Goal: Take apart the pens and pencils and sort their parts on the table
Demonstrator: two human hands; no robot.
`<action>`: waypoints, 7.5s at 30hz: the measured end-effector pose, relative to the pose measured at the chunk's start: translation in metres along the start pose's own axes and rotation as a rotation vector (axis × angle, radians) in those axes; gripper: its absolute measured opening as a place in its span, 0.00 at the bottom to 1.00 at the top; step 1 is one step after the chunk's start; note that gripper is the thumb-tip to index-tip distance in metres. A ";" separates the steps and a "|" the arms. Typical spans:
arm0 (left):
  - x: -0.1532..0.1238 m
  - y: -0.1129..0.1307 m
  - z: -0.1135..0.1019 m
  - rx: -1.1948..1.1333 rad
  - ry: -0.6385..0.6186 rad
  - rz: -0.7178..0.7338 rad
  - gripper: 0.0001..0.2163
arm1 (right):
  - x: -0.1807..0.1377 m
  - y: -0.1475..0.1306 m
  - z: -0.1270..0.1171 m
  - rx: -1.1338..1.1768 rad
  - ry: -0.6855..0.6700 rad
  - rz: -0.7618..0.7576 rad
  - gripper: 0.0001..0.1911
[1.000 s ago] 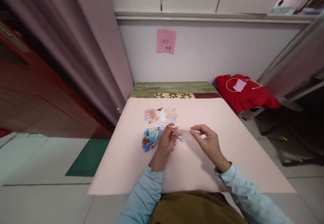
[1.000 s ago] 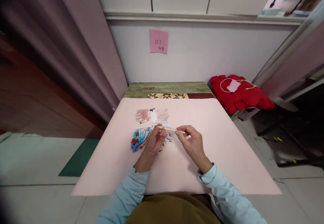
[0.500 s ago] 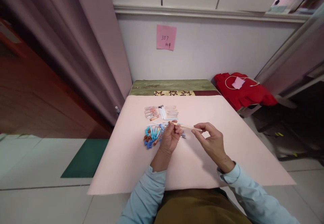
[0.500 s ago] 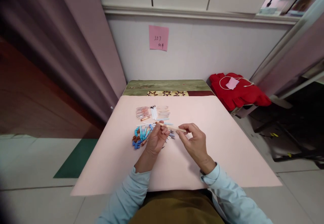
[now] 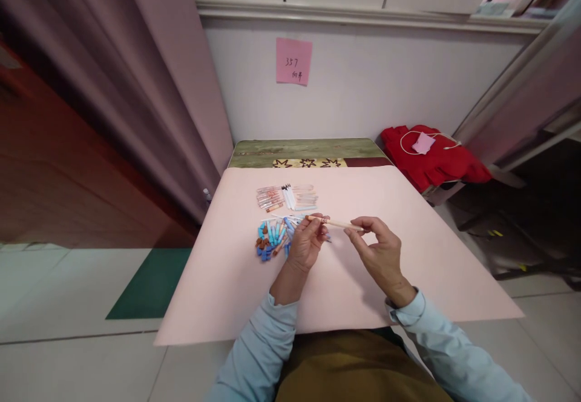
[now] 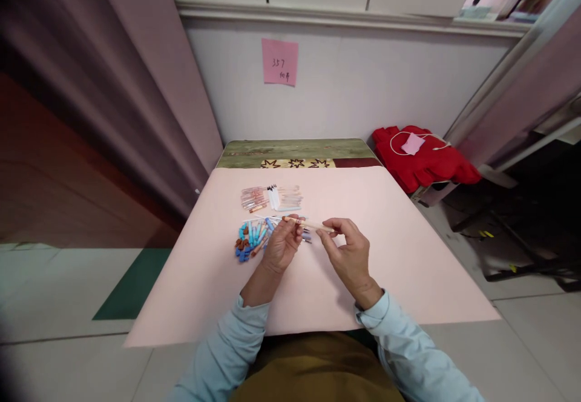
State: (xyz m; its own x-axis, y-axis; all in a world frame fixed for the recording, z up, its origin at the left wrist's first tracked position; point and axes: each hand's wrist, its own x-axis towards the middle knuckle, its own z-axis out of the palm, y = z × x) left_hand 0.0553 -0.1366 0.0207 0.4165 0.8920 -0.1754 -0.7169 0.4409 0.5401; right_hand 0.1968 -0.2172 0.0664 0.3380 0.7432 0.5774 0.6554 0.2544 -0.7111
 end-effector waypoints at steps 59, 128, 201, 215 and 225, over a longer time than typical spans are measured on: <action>0.002 -0.009 -0.001 0.227 0.028 0.099 0.18 | -0.005 0.009 0.004 -0.294 -0.187 0.110 0.22; -0.001 -0.008 -0.004 0.265 -0.150 0.065 0.10 | -0.015 0.003 0.015 0.521 -0.523 0.642 0.25; -0.051 0.119 -0.094 1.662 0.705 0.230 0.07 | 0.019 0.043 0.006 0.053 -0.451 0.314 0.19; -0.046 0.113 -0.080 1.912 0.602 0.140 0.06 | 0.022 0.047 0.000 0.056 -0.399 0.330 0.19; -0.032 0.113 -0.015 0.794 0.557 0.361 0.13 | 0.021 0.048 0.004 0.377 -0.376 0.486 0.21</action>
State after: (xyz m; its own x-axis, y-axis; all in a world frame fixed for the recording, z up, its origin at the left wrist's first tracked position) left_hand -0.0476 -0.1143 0.0749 -0.2129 0.9667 -0.1419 -0.0882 0.1256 0.9881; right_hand 0.2329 -0.1871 0.0427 0.2323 0.9721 0.0310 0.1896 -0.0140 -0.9818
